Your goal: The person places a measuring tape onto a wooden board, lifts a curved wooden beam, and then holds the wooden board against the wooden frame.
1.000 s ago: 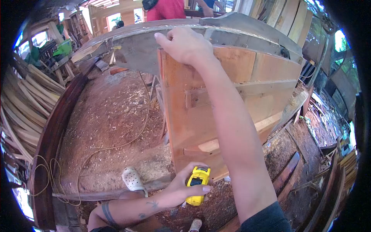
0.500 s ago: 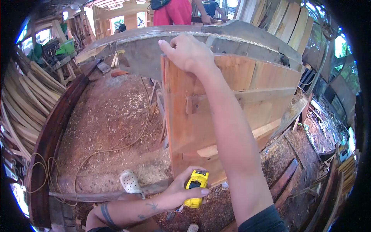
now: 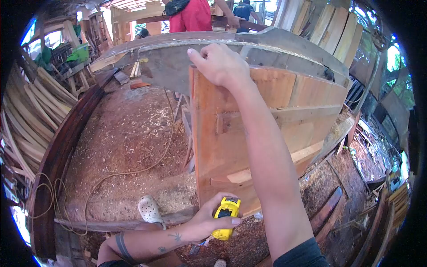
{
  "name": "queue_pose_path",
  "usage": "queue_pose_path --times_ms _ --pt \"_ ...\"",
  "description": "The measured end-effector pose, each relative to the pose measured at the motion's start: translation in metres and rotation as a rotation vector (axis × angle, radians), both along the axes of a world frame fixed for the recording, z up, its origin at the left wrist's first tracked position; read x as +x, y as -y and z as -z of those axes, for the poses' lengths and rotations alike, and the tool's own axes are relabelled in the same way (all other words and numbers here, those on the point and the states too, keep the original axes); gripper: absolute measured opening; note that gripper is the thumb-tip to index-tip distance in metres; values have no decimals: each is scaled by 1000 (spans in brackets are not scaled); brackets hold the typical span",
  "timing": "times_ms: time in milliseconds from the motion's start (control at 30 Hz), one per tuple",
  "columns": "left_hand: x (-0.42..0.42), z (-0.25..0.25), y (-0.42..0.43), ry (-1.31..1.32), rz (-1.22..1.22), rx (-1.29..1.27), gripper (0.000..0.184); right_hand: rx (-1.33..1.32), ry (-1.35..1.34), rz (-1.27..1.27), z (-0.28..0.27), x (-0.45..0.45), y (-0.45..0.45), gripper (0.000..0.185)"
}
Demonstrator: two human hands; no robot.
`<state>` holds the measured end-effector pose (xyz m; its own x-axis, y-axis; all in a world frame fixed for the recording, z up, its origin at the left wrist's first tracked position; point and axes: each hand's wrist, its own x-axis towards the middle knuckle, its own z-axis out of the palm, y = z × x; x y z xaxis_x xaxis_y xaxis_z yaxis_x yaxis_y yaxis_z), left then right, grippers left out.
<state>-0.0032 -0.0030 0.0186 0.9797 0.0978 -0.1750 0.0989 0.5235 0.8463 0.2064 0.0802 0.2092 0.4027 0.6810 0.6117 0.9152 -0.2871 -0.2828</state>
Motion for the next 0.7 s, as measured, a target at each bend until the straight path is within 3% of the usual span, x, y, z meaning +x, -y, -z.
queue_pose_path --times_ms 467,700 --pt "-5 -4 0 -1 20 44 55 -94 -29 -30 -8 -2 3 52" --pt "-9 -4 3 40 -39 93 57 -12 60 -83 0 12 -9 56"
